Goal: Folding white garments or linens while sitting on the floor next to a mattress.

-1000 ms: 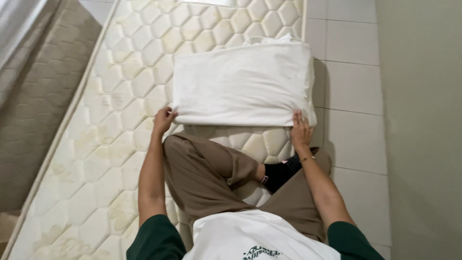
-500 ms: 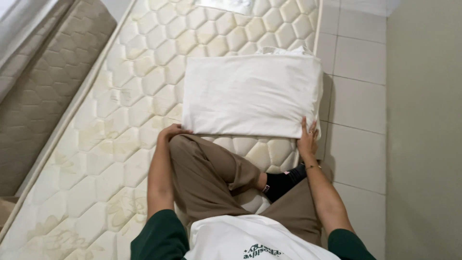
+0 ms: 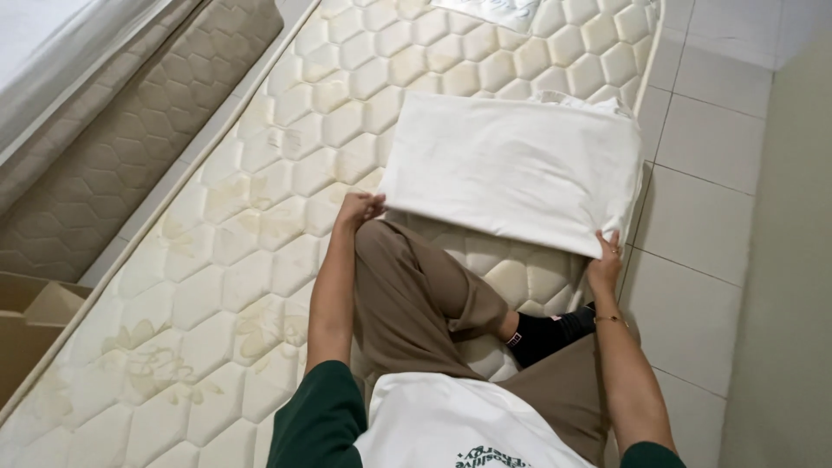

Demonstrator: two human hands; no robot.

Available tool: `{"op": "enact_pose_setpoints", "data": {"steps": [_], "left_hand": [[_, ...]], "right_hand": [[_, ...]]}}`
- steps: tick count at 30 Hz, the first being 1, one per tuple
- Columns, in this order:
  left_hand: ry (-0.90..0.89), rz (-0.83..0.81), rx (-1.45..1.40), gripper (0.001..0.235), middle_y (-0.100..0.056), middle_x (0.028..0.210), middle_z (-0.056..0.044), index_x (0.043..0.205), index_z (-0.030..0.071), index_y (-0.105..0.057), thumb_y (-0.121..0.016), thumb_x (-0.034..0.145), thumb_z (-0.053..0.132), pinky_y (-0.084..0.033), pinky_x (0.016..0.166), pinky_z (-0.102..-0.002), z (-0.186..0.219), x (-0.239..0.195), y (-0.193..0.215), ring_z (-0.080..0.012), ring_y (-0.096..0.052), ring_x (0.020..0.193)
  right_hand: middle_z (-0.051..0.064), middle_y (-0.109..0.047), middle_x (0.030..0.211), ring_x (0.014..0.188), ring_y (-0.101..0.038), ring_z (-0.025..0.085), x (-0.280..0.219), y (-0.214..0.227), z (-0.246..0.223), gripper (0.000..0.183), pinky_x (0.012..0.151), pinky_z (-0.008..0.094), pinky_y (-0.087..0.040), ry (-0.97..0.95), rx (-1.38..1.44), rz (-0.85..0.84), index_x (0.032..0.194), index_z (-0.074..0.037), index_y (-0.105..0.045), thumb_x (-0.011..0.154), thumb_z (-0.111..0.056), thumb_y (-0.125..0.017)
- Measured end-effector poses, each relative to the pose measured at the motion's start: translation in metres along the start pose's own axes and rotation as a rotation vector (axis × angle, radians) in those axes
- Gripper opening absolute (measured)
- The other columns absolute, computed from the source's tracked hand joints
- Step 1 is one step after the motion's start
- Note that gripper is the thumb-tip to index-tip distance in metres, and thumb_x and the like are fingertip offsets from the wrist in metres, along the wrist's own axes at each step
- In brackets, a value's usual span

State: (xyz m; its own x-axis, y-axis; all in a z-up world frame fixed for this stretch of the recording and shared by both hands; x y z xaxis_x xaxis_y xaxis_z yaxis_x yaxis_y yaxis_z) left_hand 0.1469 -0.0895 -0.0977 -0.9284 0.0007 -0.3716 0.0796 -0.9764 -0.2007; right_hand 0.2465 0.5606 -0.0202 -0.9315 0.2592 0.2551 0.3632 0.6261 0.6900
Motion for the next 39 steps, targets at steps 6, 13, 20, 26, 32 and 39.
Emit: {"op": "enact_pose_setpoints", "data": {"steps": [6,13,20,26,32,39], "left_hand": [[-0.184,0.163,-0.189,0.023,-0.072,0.078,-0.011,0.085,-0.007,-0.07,-0.079,0.089,0.013,-0.064,0.067,-0.029,0.071,-0.042,-0.009,-0.017,-0.071,0.066],[-0.235,0.215,-0.184,0.025,-0.069,0.081,-0.009,0.088,-0.001,-0.065,-0.072,0.099,0.02,-0.062,0.07,-0.034,0.057,-0.038,-0.01,-0.0185,-0.069,0.074],[0.077,0.119,0.033,0.065,-0.06,0.119,-0.021,0.128,0.001,-0.037,-0.083,0.085,0.016,-0.063,0.07,-0.044,0.042,-0.026,-0.027,-0.0309,-0.068,0.087],[0.135,-0.023,0.286,0.063,-0.066,0.106,-0.019,0.125,0.0,-0.046,-0.086,0.078,0.008,-0.063,0.064,-0.04,0.014,0.014,-0.033,-0.0288,-0.071,0.084],[-0.041,0.029,0.325,0.028,-0.069,0.086,-0.013,0.112,-0.004,-0.062,-0.071,0.087,0.006,-0.054,0.053,-0.037,0.073,0.001,-0.045,-0.025,-0.067,0.068],[-0.342,-0.075,0.005,0.022,-0.068,0.096,-0.007,0.111,0.0,-0.066,-0.069,0.091,0.009,-0.057,0.067,-0.033,0.223,-0.115,-0.06,-0.0173,-0.067,0.08]], "right_hand": [[0.018,-0.068,0.138,0.136,-0.057,0.041,-0.011,0.025,-0.022,0.067,0.117,0.044,-0.044,0.156,-0.187,0.129,0.137,-0.013,-0.068,0.081,0.018,-0.05],[0.019,-0.071,0.13,0.114,-0.066,0.04,-0.013,0.048,-0.054,0.051,0.099,0.046,-0.053,0.143,-0.337,-0.051,0.131,-0.013,-0.069,0.087,0.009,-0.059],[0.026,-0.038,0.159,0.134,-0.051,0.042,-0.014,-0.001,-0.003,0.086,0.107,0.047,-0.048,-0.072,-0.452,-0.229,0.157,-0.028,-0.043,0.083,0.013,-0.057],[0.031,-0.042,0.152,0.136,-0.048,0.046,-0.018,0.003,-0.007,0.093,0.104,0.049,-0.047,0.0,-0.378,-0.104,0.161,-0.027,-0.037,0.081,0.016,-0.054],[0.026,-0.067,0.125,0.108,-0.067,0.043,-0.003,0.006,0.007,0.06,0.097,0.05,-0.053,-0.09,-0.372,-0.378,0.156,-0.028,-0.047,0.103,0.0,-0.051],[0.005,-0.061,0.11,0.081,-0.068,0.025,-0.024,0.111,-0.017,0.04,0.07,0.043,-0.067,-0.51,-0.16,-0.809,0.128,-0.01,-0.066,0.09,-0.005,-0.059]]}}
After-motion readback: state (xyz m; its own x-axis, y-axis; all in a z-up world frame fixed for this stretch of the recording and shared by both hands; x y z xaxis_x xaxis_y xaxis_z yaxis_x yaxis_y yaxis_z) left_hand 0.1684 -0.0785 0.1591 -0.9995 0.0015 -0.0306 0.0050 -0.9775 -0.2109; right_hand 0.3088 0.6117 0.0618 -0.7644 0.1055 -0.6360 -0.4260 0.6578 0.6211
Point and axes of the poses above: each hand's wrist, its own x-axis towards the middle knuckle, its own y-axis out of the back of the hand, z = x × y, the point moved 9 cm from there along x, towards the middle knuckle
